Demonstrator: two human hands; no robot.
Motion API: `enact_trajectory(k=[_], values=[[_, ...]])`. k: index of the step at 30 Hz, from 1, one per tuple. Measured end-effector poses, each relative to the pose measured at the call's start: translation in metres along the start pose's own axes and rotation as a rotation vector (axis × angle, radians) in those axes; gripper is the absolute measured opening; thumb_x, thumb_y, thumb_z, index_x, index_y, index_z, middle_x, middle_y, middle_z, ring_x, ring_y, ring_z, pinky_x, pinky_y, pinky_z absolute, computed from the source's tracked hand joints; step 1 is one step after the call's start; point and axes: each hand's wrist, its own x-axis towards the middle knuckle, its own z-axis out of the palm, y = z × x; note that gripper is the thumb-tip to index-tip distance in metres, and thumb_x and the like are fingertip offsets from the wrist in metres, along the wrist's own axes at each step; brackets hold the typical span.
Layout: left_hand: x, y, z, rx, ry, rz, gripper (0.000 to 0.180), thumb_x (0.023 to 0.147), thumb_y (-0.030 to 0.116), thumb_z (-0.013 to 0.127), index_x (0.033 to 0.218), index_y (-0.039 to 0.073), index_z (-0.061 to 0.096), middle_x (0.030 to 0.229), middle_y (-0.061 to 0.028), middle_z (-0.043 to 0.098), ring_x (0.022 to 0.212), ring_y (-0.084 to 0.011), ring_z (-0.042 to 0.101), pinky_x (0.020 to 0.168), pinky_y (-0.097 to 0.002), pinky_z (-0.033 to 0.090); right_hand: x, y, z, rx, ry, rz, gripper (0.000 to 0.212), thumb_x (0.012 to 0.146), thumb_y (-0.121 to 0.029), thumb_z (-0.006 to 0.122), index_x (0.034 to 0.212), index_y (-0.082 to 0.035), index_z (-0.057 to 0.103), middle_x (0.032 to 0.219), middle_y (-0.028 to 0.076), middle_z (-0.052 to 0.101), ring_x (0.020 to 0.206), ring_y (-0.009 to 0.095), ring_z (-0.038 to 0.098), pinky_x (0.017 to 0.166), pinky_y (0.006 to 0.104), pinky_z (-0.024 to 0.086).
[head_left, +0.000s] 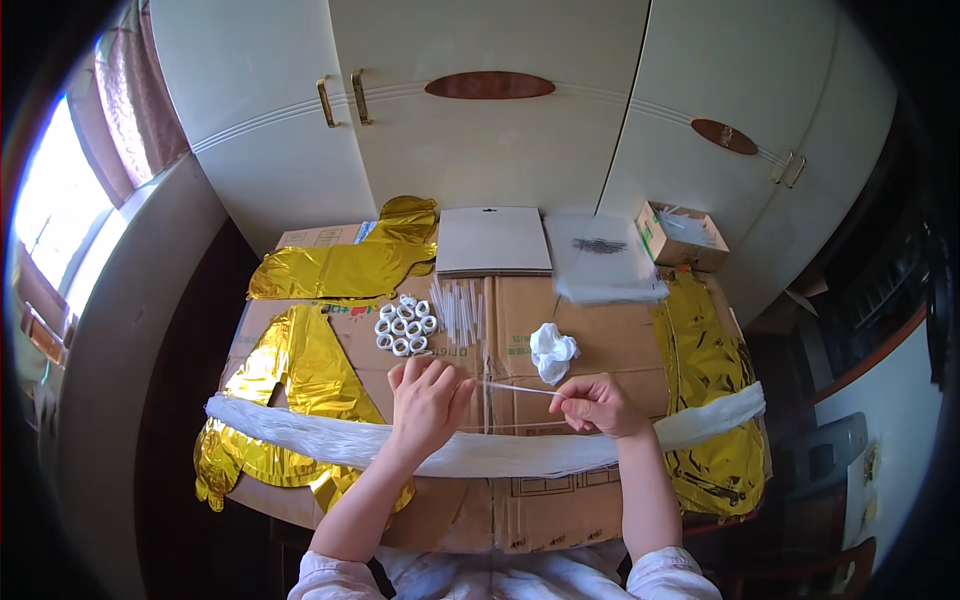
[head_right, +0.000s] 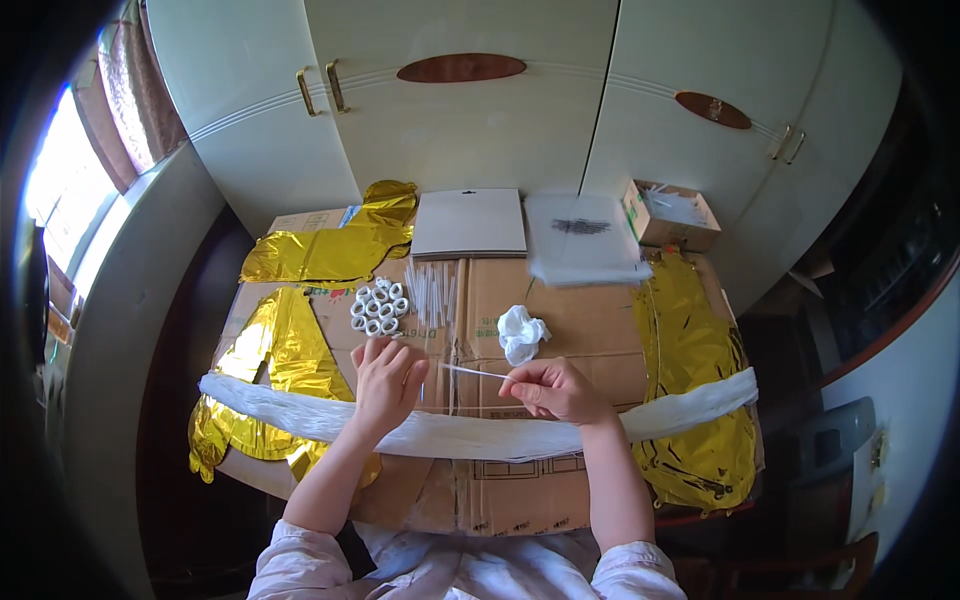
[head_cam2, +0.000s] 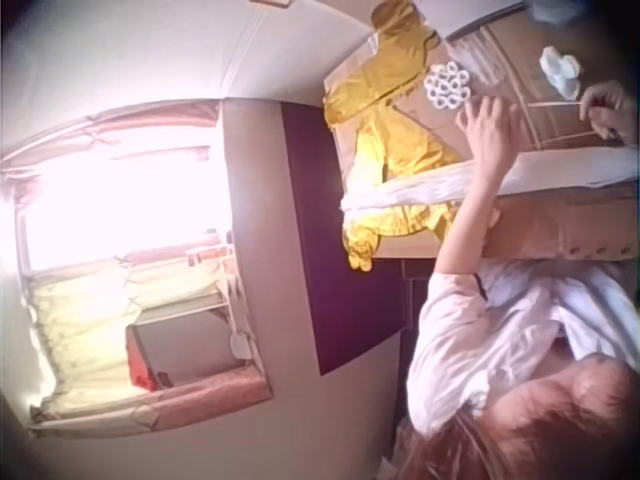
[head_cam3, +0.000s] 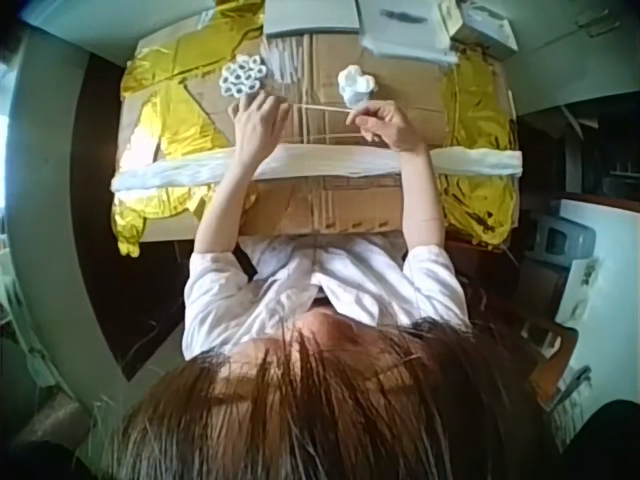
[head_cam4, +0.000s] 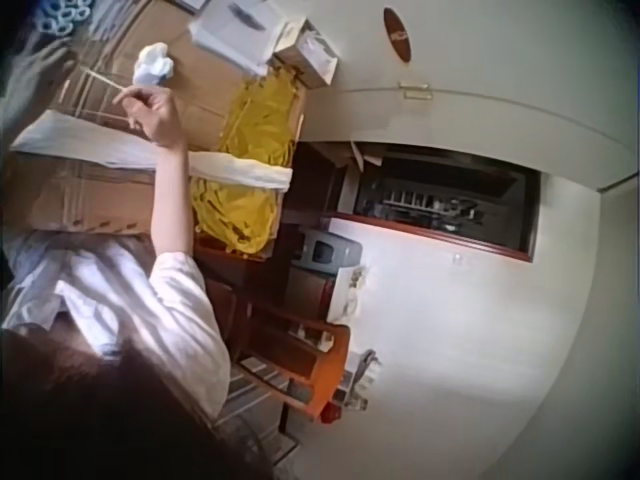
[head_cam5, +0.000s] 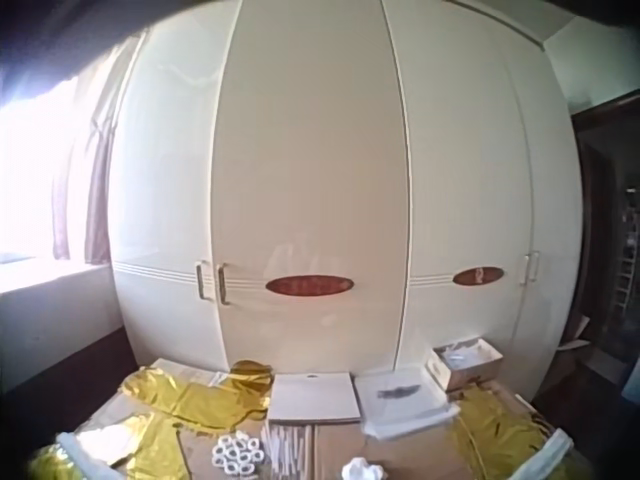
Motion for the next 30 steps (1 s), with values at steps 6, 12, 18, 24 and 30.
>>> enact_trajectory(k=[6,12,18,24,30], values=[[-0.006,-0.034,0.006,-2.052,-0.248,-0.131,0.018,0.085,0.019,0.049,0.08,0.004,0.058,0.08,-0.0035,0.06,0.087,-0.0152,0.05,0.08,-0.0309,0.033,0.014,0.009,0.013,-0.406,0.028,-0.037,0.019,0.089,-0.018,0.054,0.095,-0.002,0.063,0.065,-0.003,0.056,0.056,0.003,0.048,0.052,0.0187,0.04],[0.003,-0.005,0.002,-0.669,0.168,-0.129,0.019,0.082,0.017,0.054,0.097,0.005,0.058,0.1,-0.0082,0.061,0.097,-0.0202,0.047,0.08,-0.0309,0.032,0.014,0.017,0.03,-0.474,-0.119,-0.023,0.019,0.09,-0.015,0.051,0.093,-0.001,0.063,0.071,-0.001,0.059,0.062,0.005,0.051,0.057,0.0208,0.043],[-0.01,-0.024,0.0,-1.194,-0.291,-0.49,0.025,0.082,0.014,0.057,0.062,0.002,0.051,0.059,-0.004,0.05,0.057,-0.0184,0.039,0.063,-0.0341,0.033,0.015,0.021,0.024,-0.48,0.037,-0.194,0.016,0.089,-0.012,0.052,0.09,0.0,0.063,0.069,0.0,0.059,0.06,0.006,0.053,0.055,0.0212,0.044],[-0.002,0.007,-0.002,-1.702,-0.09,-0.321,0.024,0.083,0.01,0.051,0.104,0.0,0.058,0.1,-0.0076,0.058,0.091,-0.0172,0.048,0.082,-0.0299,0.034,0.022,0.031,0.038,-0.668,0.037,-0.165,0.011,0.085,-0.011,0.057,0.09,-0.003,0.062,0.073,0.007,0.062,0.062,0.013,0.058,0.056,0.0259,0.044],[-0.011,-0.017,0.004,-0.489,-0.435,0.028,0.02,0.082,0.011,0.057,0.099,0.002,0.059,0.095,-0.0043,0.062,0.086,-0.0169,0.051,0.078,-0.0344,0.037,0.016,0.018,0.033,-0.683,0.073,-0.316,0.012,0.086,-0.013,0.055,0.09,-0.003,0.061,0.075,0.009,0.062,0.064,0.017,0.06,0.058,0.0285,0.046]])
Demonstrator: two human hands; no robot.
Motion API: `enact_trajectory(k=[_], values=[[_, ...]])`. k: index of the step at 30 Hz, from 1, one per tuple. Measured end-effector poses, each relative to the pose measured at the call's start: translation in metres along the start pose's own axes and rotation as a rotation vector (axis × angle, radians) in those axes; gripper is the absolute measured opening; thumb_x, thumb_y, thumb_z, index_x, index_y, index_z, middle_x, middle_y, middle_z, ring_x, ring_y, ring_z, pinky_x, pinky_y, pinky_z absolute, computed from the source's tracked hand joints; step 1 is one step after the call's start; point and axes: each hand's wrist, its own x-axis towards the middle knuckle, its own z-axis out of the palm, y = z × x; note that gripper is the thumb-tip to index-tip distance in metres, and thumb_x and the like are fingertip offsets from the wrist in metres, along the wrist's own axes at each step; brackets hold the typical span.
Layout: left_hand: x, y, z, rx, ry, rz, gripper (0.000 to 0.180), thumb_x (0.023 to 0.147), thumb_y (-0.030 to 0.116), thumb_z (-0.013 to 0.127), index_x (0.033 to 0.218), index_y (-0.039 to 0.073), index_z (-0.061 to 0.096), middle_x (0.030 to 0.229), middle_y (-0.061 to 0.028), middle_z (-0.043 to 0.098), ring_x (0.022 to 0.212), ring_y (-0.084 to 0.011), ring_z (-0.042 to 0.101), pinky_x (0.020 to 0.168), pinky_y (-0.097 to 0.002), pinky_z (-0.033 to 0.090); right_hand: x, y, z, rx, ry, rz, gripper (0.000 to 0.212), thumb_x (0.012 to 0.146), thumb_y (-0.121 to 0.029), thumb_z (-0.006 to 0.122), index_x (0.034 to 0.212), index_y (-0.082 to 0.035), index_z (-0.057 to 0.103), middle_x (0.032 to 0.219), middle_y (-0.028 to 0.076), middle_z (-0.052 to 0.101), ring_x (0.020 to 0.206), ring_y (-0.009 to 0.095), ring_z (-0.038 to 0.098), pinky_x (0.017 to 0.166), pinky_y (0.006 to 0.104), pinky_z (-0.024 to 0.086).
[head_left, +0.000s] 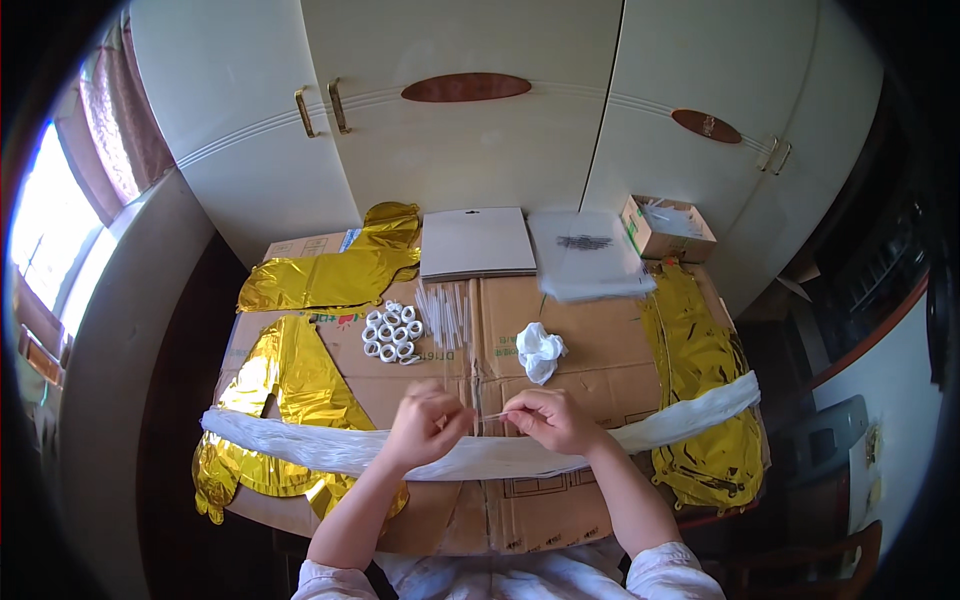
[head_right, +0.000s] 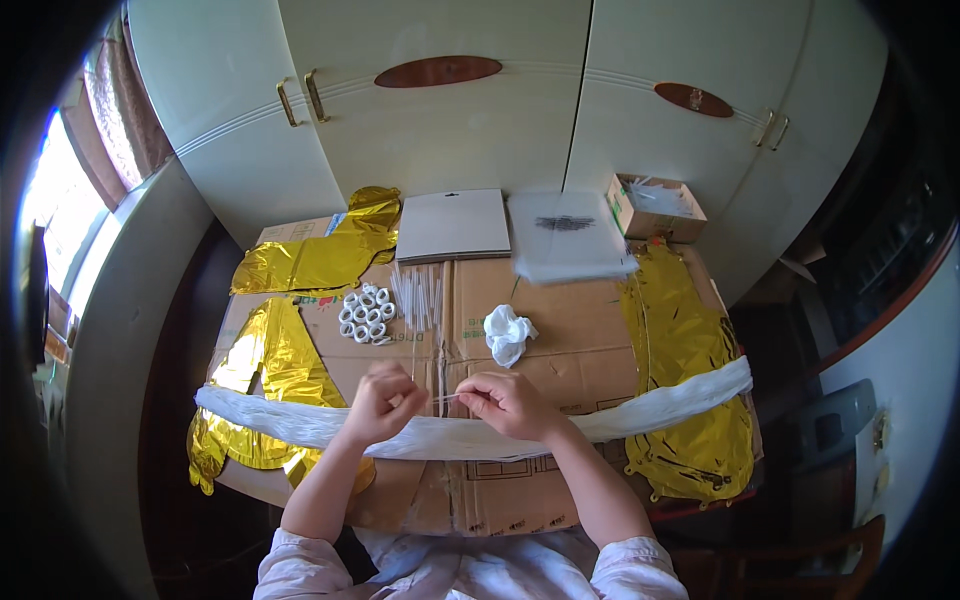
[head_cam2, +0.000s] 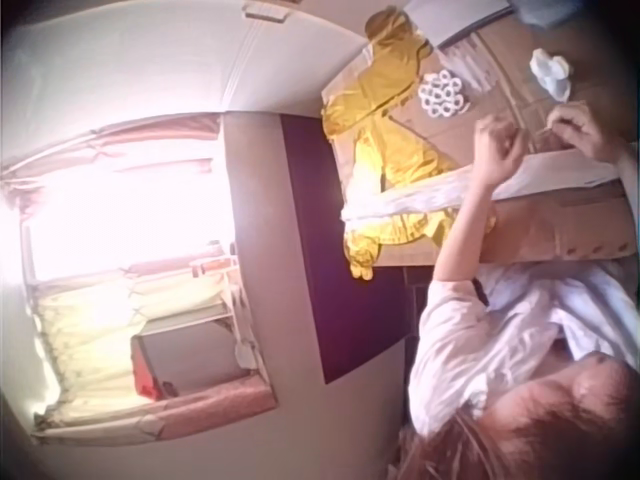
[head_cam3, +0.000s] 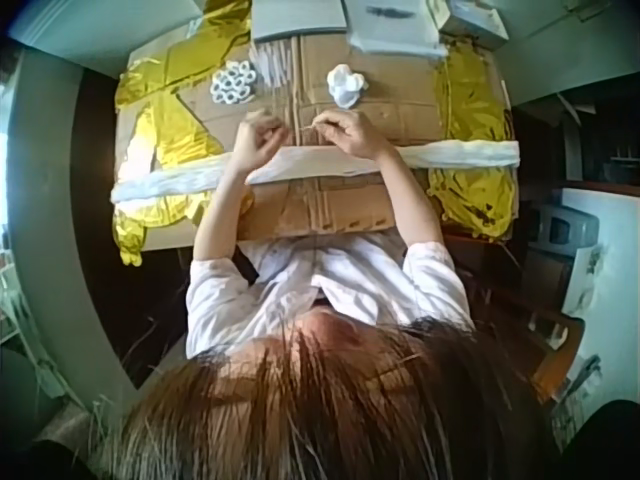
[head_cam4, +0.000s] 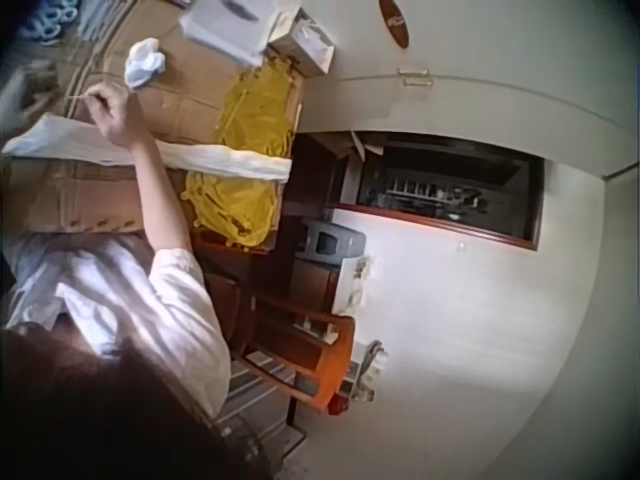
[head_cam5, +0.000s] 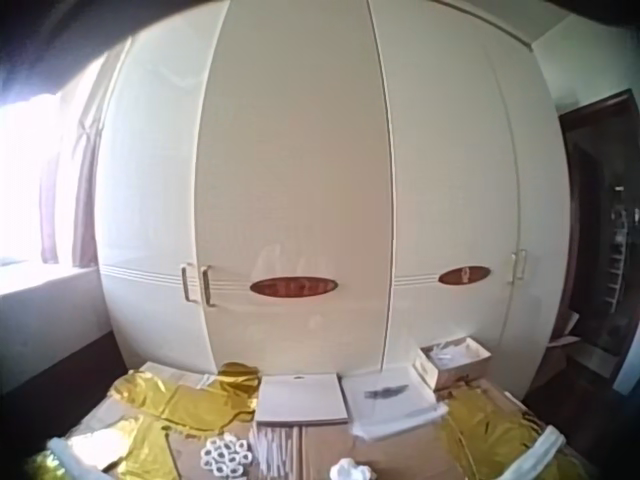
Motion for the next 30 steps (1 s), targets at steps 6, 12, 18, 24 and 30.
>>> enact_trajectory(k=[6,12,18,24,30], values=[[0.001,0.039,0.003,-1.532,0.2,-0.007,0.029,0.089,0.013,0.046,0.113,0.001,0.056,0.111,-0.0119,0.058,0.084,-0.0172,0.049,0.083,-0.0298,0.037,0.002,0.005,0.015,-0.008,-0.073,0.072,0.011,0.087,-0.012,0.054,0.088,-0.002,0.061,0.069,0.005,0.059,0.063,0.012,0.057,0.058,0.0266,0.045],[0.006,0.02,0.002,0.025,0.186,0.019,0.013,0.084,0.011,0.054,0.091,0.002,0.062,0.076,-0.005,0.06,0.075,-0.0163,0.049,0.071,-0.0299,0.04,0.001,0.001,0.009,-0.015,-0.008,-0.019,0.011,0.085,-0.012,0.057,0.088,-0.002,0.061,0.07,0.007,0.058,0.065,0.016,0.057,0.06,0.028,0.045],[0.004,0.005,0.004,-1.325,0.081,0.164,0.02,0.088,0.015,0.048,0.091,-0.001,0.06,0.081,-0.0086,0.061,0.071,-0.0168,0.051,0.073,-0.0318,0.039,0.004,0.008,0.019,-0.119,-0.01,-0.067,0.009,0.084,-0.01,0.057,0.088,-0.002,0.06,0.07,0.008,0.059,0.065,0.02,0.057,0.059,0.0298,0.044],[0.009,0.019,0.011,-0.067,0.21,0.075,0.019,0.085,0.016,0.053,0.097,0.003,0.061,0.085,-0.0047,0.062,0.077,-0.0146,0.049,0.074,-0.0331,0.039,0.0,0.006,0.017,-0.044,0.014,-0.088,0.01,0.085,-0.01,0.056,0.088,-0.002,0.06,0.071,0.008,0.06,0.064,0.02,0.057,0.059,0.0299,0.044],[0.001,0.012,0.008,-1.449,-0.005,0.098,0.016,0.086,0.009,0.049,0.09,-0.003,0.059,0.088,-0.0051,0.059,0.082,-0.0188,0.054,0.078,-0.0321,0.041,0.003,0.012,0.021,-0.055,0.036,-0.068,0.012,0.086,-0.013,0.056,0.086,-0.002,0.061,0.071,0.008,0.06,0.065,0.018,0.058,0.059,0.0286,0.044]])
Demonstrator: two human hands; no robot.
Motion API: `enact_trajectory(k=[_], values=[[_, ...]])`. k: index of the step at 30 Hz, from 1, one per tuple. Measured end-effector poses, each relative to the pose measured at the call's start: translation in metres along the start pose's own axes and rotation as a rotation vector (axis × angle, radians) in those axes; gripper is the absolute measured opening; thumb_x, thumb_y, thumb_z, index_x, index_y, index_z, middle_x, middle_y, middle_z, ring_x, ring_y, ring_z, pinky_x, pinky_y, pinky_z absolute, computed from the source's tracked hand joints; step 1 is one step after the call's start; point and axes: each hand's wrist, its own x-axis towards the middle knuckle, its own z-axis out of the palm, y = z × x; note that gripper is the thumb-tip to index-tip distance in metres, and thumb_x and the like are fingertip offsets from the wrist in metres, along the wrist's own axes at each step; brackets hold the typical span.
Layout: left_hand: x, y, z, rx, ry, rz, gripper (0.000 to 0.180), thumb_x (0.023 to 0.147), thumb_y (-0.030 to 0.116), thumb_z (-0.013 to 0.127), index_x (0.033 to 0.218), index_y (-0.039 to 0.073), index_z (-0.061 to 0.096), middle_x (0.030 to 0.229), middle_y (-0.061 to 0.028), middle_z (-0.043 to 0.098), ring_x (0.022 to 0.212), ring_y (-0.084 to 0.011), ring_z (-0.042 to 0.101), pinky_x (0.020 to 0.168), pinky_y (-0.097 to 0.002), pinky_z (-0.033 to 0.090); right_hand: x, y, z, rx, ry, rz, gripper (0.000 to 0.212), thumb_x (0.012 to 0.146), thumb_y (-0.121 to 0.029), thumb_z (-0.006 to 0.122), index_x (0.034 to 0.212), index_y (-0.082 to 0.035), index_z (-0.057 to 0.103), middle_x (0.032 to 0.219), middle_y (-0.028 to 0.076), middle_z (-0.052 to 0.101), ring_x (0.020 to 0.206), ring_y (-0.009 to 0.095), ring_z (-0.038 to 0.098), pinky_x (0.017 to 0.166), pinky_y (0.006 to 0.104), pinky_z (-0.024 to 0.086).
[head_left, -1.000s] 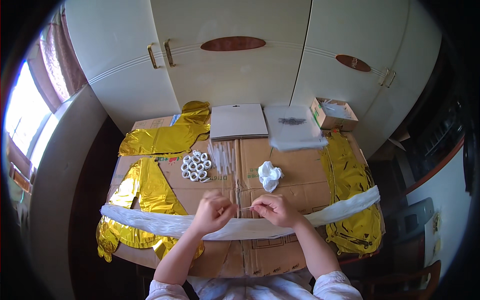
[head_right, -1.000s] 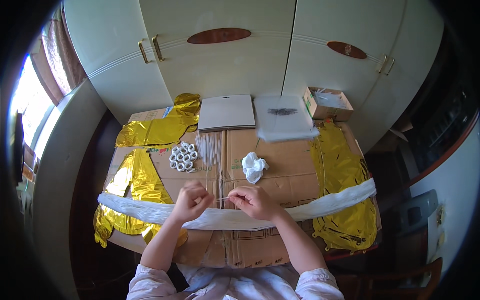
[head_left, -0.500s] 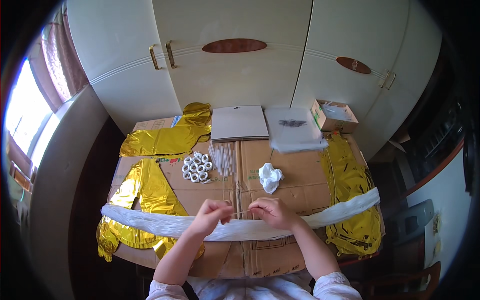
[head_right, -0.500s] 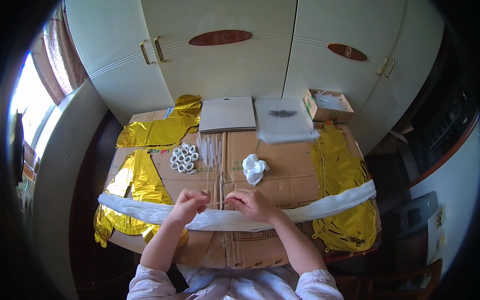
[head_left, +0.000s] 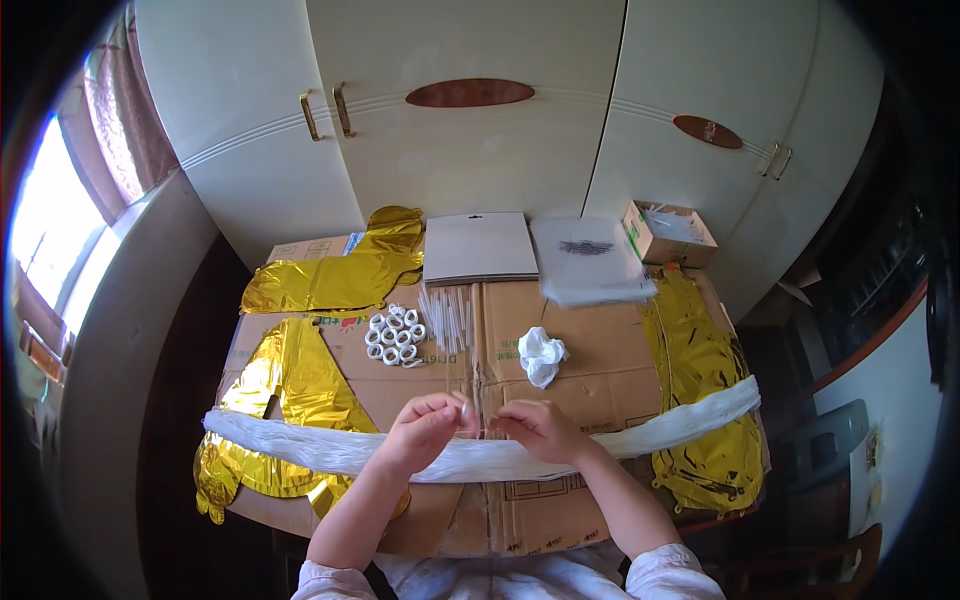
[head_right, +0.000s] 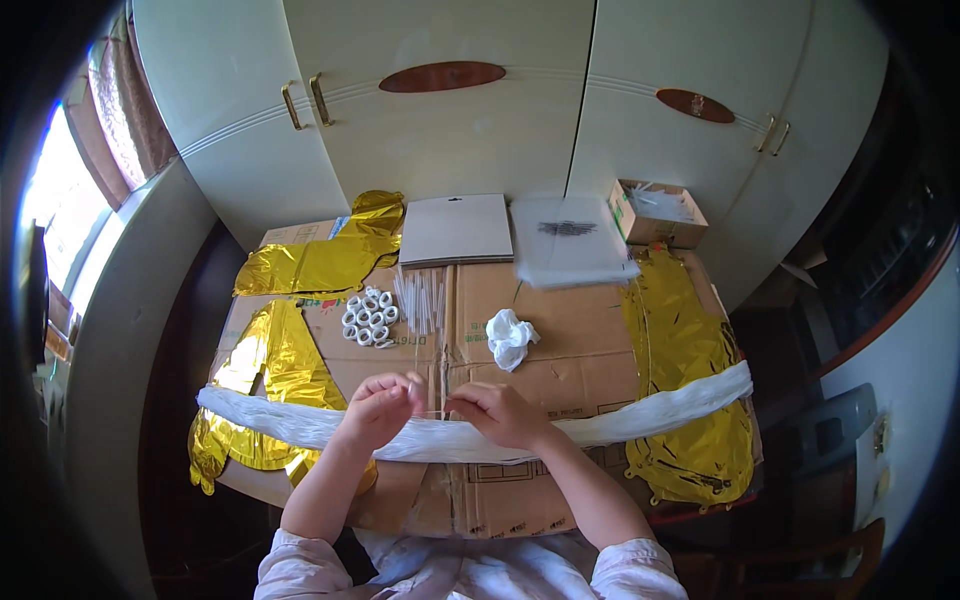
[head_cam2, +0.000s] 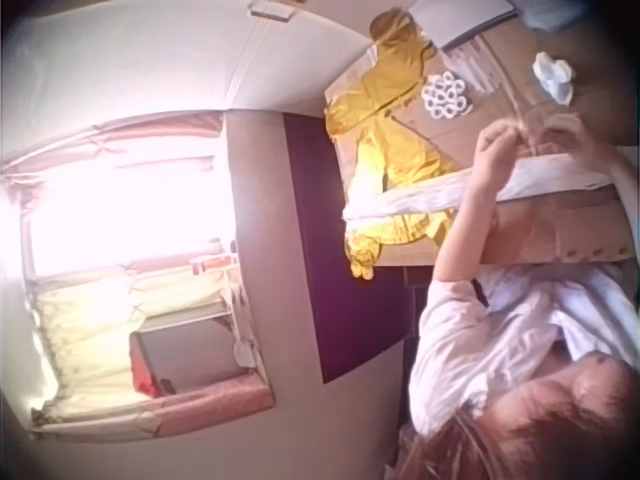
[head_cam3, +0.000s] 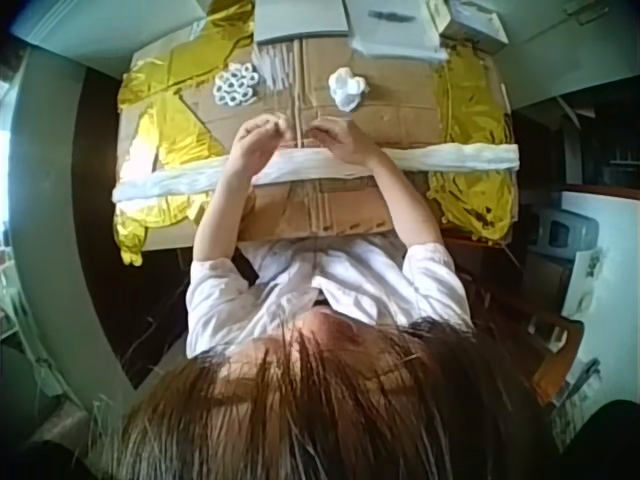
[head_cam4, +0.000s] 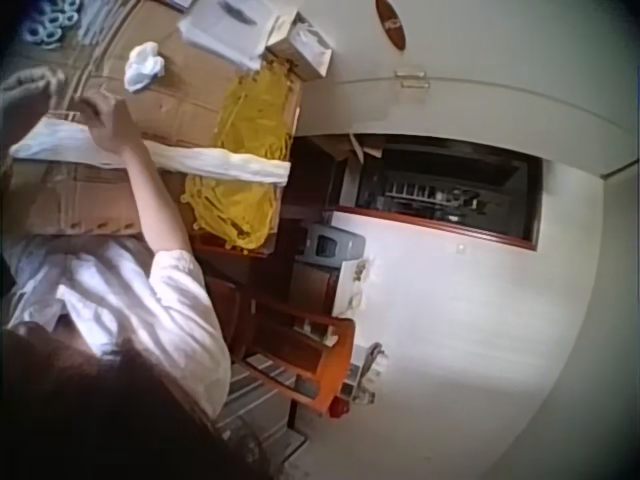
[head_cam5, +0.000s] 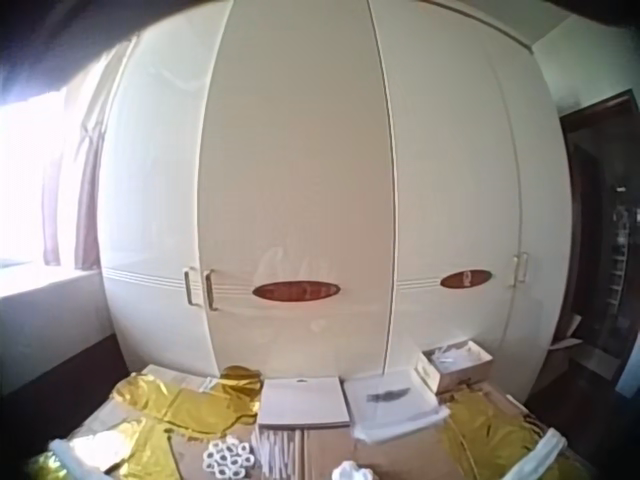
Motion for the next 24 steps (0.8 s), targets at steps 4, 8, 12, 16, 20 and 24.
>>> enact_trajectory(k=[4,8,12,16,20,24], values=[[0.01,-0.009,0.008,1.204,0.316,0.274,0.016,0.087,0.011,0.05,0.092,-0.001,0.06,0.087,-0.0076,0.058,0.077,-0.018,0.053,0.079,-0.0344,0.041,-0.002,-0.008,0.0,0.024,-0.048,0.036,0.013,0.086,-0.013,0.056,0.084,-0.002,0.061,0.071,0.008,0.06,0.064,0.017,0.058,0.058,0.0276,0.044],[0.002,0.002,0.003,0.953,0.045,-0.185,0.022,0.089,0.016,0.049,0.08,0.0,0.061,0.075,-0.0087,0.059,0.074,-0.0191,0.052,0.071,-0.0323,0.042,-0.002,-0.012,-0.008,0.149,0.021,0.036,0.016,0.087,-0.016,0.055,0.084,-0.002,0.062,0.068,0.008,0.06,0.063,0.018,0.058,0.059,0.0276,0.044],[0.001,0.009,0.017,-0.075,0.012,0.069,0.023,0.091,0.018,0.045,0.093,0.001,0.061,0.078,-0.0058,0.055,0.077,-0.0163,0.051,0.071,-0.0275,0.039,-0.001,-0.006,0.0,0.013,-0.013,0.008,0.018,0.088,-0.017,0.054,0.082,-0.001,0.061,0.066,0.008,0.059,0.06,0.017,0.057,0.056,0.0273,0.043],[0.006,0.007,0.004,0.967,0.244,0.034,0.018,0.087,0.012,0.05,0.097,0.002,0.061,0.079,-0.004,0.055,0.076,-0.0164,0.05,0.071,-0.028,0.038,-0.003,-0.011,-0.001,0.061,-0.042,-0.002,0.017,0.087,-0.016,0.054,0.082,-0.002,0.062,0.067,0.008,0.06,0.06,0.018,0.057,0.055,0.0279,0.043],[-0.002,0.006,-0.005,0.679,0.031,-0.236,0.017,0.088,0.011,0.05,0.084,0.0,0.061,0.068,-0.005,0.055,0.066,-0.017,0.051,0.066,-0.0307,0.039,-0.001,-0.014,-0.005,0.104,0.071,0.09,0.017,0.087,-0.017,0.054,0.083,-0.002,0.062,0.069,0.008,0.061,0.062,0.019,0.058,0.057,0.0286,0.044],[0.0,0.004,0.016,0.005,0.12,0.05,0.026,0.091,0.018,0.045,0.098,-0.002,0.061,0.088,-0.0088,0.058,0.081,-0.0158,0.05,0.07,-0.0311,0.04,-0.002,-0.005,0.003,-0.059,0.003,0.015,0.019,0.089,-0.018,0.053,0.082,-0.002,0.061,0.067,0.007,0.059,0.061,0.014,0.056,0.057,0.0271,0.043]])
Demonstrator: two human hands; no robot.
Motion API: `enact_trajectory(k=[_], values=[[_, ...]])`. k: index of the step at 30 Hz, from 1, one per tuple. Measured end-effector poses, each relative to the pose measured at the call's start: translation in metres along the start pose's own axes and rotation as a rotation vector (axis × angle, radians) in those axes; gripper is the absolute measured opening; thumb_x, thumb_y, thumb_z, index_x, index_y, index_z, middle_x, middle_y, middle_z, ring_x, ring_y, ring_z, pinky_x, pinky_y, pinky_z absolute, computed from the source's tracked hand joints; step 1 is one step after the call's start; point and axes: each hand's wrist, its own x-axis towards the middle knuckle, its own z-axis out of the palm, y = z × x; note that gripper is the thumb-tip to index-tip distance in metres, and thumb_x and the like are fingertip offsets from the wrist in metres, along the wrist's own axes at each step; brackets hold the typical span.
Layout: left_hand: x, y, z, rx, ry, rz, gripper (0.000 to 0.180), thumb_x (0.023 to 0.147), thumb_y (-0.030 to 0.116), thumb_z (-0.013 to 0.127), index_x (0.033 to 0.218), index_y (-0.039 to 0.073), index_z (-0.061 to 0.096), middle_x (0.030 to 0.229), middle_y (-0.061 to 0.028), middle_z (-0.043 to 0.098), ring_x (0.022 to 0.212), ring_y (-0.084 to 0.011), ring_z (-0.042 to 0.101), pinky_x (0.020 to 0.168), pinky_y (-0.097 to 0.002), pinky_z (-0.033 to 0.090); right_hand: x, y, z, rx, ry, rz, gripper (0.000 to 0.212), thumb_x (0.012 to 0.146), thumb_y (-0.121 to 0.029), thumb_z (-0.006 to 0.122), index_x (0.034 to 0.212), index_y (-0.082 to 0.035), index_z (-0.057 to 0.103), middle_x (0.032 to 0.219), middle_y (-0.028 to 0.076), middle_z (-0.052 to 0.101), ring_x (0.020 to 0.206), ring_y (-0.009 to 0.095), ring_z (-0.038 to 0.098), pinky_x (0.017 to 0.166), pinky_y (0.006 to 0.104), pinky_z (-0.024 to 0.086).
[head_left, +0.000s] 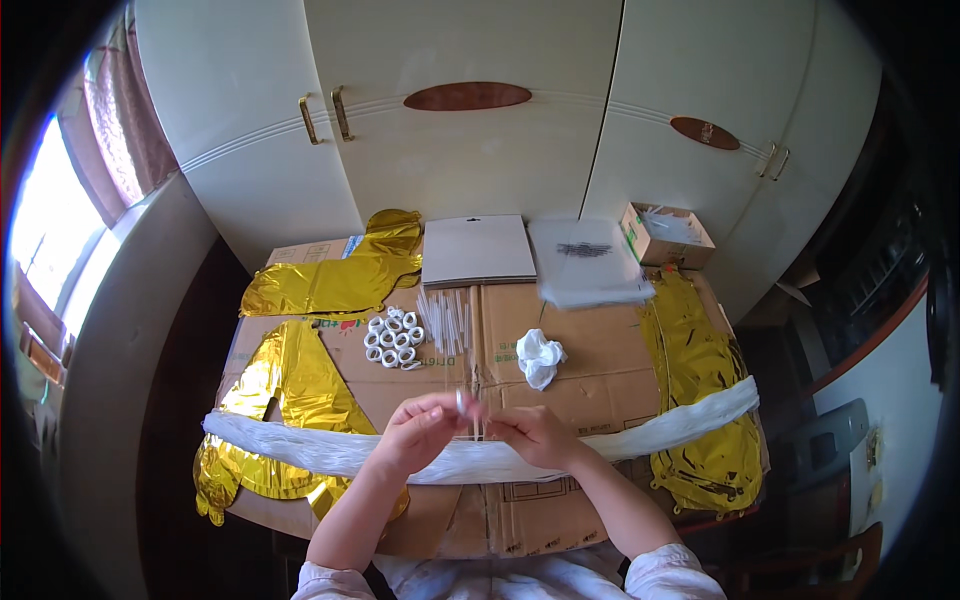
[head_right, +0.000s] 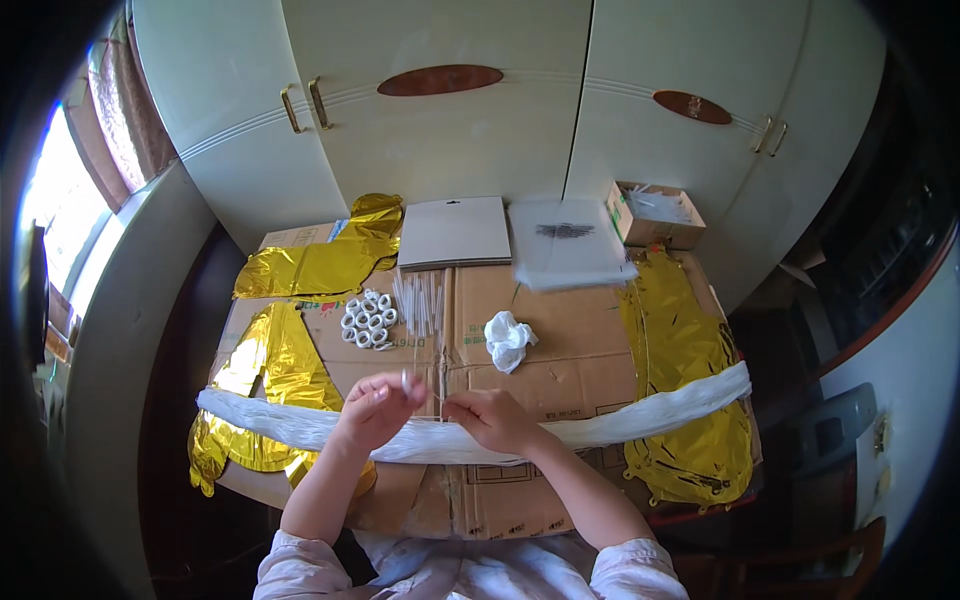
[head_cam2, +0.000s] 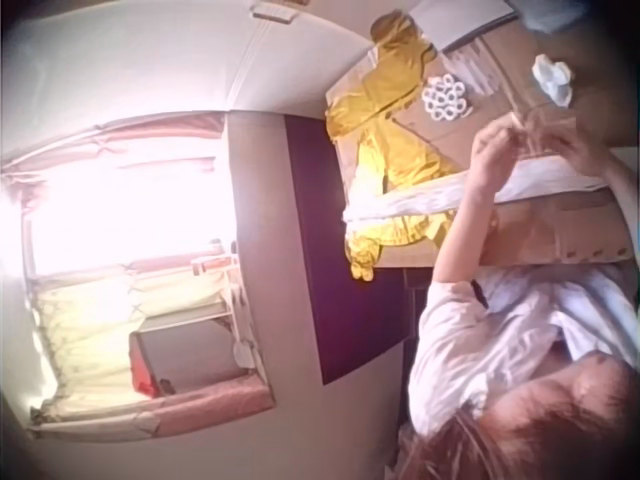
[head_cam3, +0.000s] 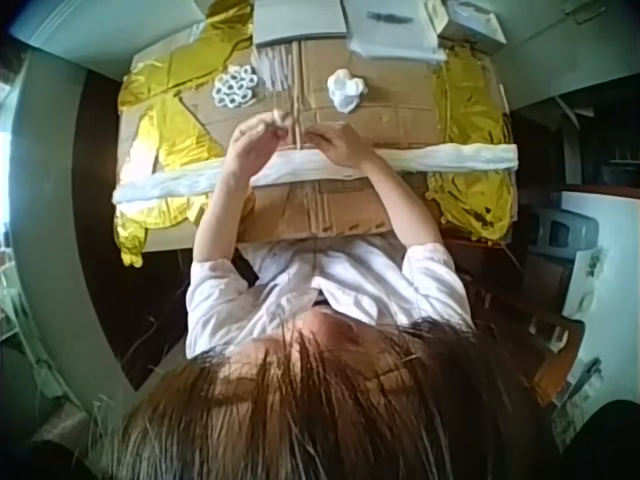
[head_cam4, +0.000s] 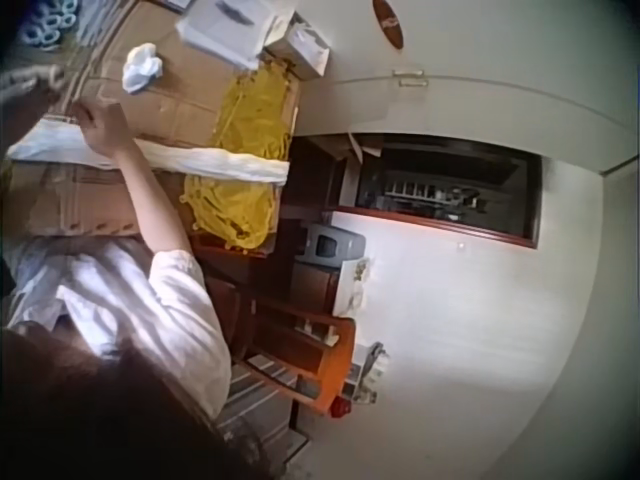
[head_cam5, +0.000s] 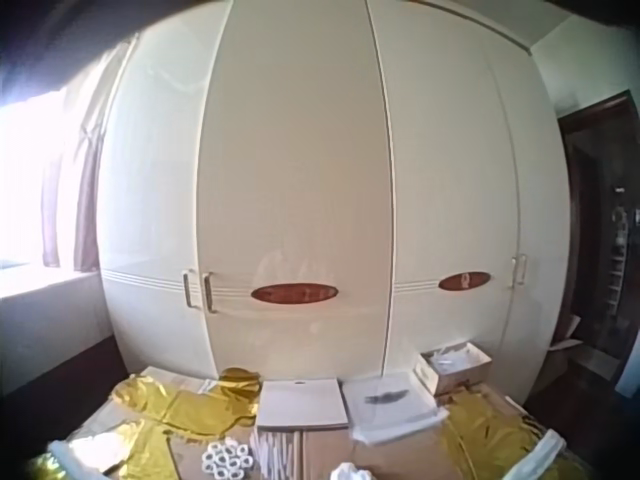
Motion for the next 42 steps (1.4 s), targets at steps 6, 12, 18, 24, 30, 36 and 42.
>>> enact_trajectory(k=[6,12,18,24,30,36,42], values=[[0.002,-0.006,-0.023,0.91,-0.103,-0.141,0.022,0.089,0.015,0.049,0.097,-0.003,0.06,0.084,-0.006,0.057,0.081,-0.0149,0.05,0.073,-0.0286,0.041,0.0,-0.013,-0.008,0.196,0.035,0.061,0.017,0.087,-0.018,0.054,0.083,-0.003,0.061,0.069,0.009,0.06,0.06,0.02,0.058,0.055,0.0291,0.044],[0.001,0.003,0.011,0.064,0.139,-0.07,0.02,0.088,0.011,0.05,0.098,-0.002,0.061,0.08,-0.0059,0.059,0.081,-0.0148,0.052,0.077,-0.0302,0.04,-0.002,-0.002,0.004,0.001,-0.03,0.012,0.018,0.087,-0.018,0.054,0.082,-0.002,0.061,0.065,0.009,0.058,0.057,0.016,0.056,0.053,0.0283,0.042],[0.0,-0.003,-0.012,0.839,-0.112,-0.125,0.017,0.089,0.01,0.049,0.084,-0.002,0.06,0.077,-0.0038,0.059,0.079,-0.0137,0.052,0.068,-0.03,0.043,0.0,-0.011,-0.008,0.19,0.079,0.082,0.015,0.087,-0.014,0.053,0.082,-0.003,0.062,0.067,0.009,0.058,0.059,0.018,0.056,0.054,0.0291,0.042],[0.007,-0.003,0.001,0.661,0.157,0.13,0.021,0.089,0.011,0.047,0.091,-0.003,0.062,0.094,-0.0072,0.063,0.086,-0.0133,0.052,0.077,-0.0315,0.042,-0.001,-0.007,0.0,0.026,-0.051,-0.032,0.015,0.088,-0.016,0.052,0.084,-0.003,0.06,0.07,0.01,0.061,0.059,0.017,0.059,0.055,0.0285,0.044],[0.0,-0.002,-0.01,0.674,-0.194,-0.069,0.017,0.086,0.003,0.049,0.092,-0.003,0.063,0.089,-0.0087,0.062,0.087,-0.0162,0.055,0.082,-0.0292,0.042,0.001,-0.005,-0.002,0.021,0.042,0.061,0.017,0.088,-0.019,0.052,0.083,-0.005,0.06,0.071,0.008,0.062,0.062,0.024,0.061,0.056,0.0319,0.046],[0.006,-0.002,-0.006,1.229,0.085,0.001,0.016,0.083,-0.002,0.047,0.088,-0.005,0.062,0.086,-0.01,0.058,0.087,-0.0191,0.056,0.079,-0.0295,0.044,-0.001,-0.011,-0.004,0.089,0.007,-0.045,0.014,0.086,-0.017,0.054,0.082,-0.004,0.06,0.069,0.008,0.061,0.06,0.023,0.061,0.054,0.0315,0.045],[0.001,-0.006,0.001,0.38,0.052,-0.116,0.017,0.083,-0.002,0.046,0.088,-0.005,0.062,0.085,-0.0078,0.059,0.086,-0.0171,0.056,0.079,-0.0309,0.044,-0.001,-0.01,0.001,-0.08,0.033,0.049,0.013,0.085,-0.014,0.056,0.079,-0.004,0.062,0.064,0.008,0.058,0.058,0.017,0.058,0.053,0.0281,0.043]])
